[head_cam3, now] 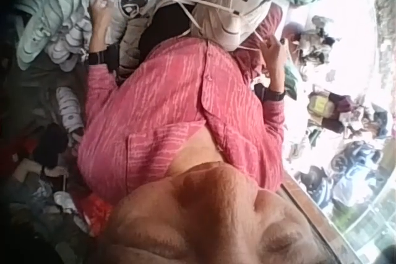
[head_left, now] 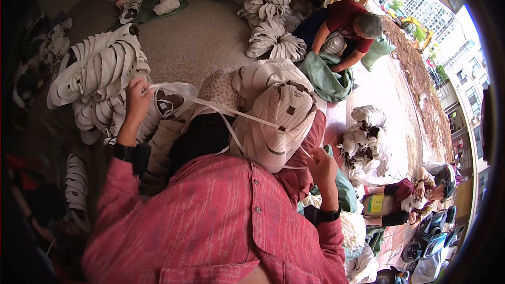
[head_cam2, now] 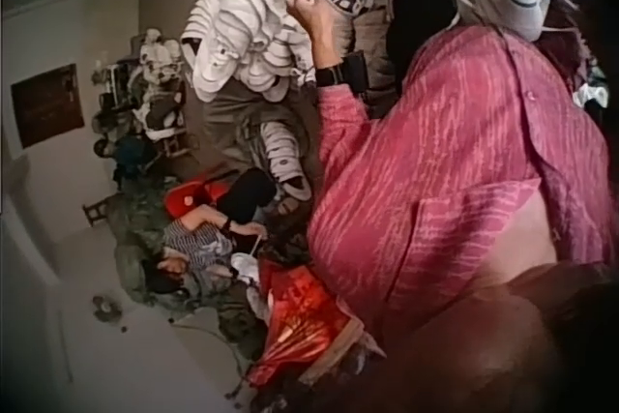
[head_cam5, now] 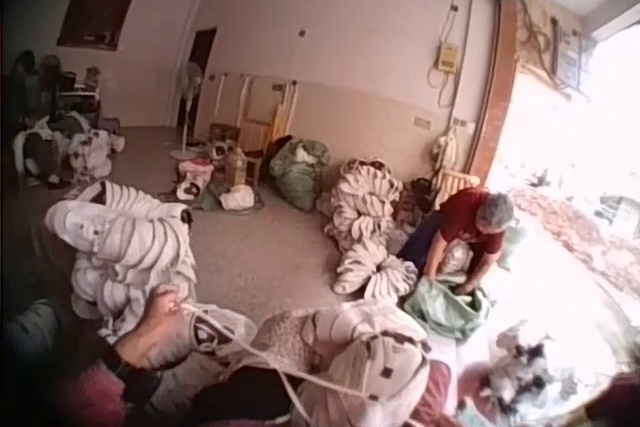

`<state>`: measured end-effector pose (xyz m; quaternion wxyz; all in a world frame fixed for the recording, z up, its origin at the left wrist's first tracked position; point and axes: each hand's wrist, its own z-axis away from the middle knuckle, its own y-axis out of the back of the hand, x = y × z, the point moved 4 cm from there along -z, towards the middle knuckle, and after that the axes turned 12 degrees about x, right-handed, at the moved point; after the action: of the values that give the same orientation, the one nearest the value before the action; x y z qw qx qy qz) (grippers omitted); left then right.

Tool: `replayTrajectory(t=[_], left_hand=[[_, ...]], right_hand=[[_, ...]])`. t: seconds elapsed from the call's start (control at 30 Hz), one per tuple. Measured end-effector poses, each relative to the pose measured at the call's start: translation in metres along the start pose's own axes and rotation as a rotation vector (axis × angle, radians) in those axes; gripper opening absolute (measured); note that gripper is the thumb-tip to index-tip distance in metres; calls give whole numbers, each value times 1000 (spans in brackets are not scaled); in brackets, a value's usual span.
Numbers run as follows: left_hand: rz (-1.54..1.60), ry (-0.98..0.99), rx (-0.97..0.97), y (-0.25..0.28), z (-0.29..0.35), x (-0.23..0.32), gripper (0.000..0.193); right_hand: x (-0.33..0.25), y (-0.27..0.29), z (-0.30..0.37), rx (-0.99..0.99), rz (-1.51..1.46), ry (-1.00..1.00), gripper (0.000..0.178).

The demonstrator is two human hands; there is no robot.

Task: Assembling shoe uppers by threading long laces or straps through the eyelets of the shoe components.

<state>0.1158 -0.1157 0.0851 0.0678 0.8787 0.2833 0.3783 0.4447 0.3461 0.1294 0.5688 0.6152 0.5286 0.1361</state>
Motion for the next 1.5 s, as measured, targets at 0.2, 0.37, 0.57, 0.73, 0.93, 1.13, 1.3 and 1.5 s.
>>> replayTrajectory(t=[0.2, 0.37, 0.57, 0.73, 0.93, 1.13, 1.3, 1.5], left_hand=[[220, 423, -101, 1, 5, 32, 18], [561, 439, -66, -21, -2, 78, 16], [1128, 964, -358, -55, 17, 124, 19], [1354, 1293, -243, -68, 19, 132, 16], [1497, 1299, -237, -42, 1, 62, 25], [1066, 1227, 290, 52, -23, -67, 14], [972, 1017, 541, 114, -26, -152, 23], [829, 665, 469, 151, -27, -190, 40]], right_hand=[[30, 17, 29, -6, -534, -75, 10], [26, 66, 44, 32, -1893, -136, 16], [41, 125, 44, 202, -2329, -8, 33], [123, 181, 59, 637, -2361, 36, 44], [251, 225, 100, 852, -2037, -235, 34], [360, 209, 174, 655, -1957, -500, 40], [342, 166, 175, 683, -1697, -819, 52], [406, 128, 170, 714, -1826, -801, 32]])
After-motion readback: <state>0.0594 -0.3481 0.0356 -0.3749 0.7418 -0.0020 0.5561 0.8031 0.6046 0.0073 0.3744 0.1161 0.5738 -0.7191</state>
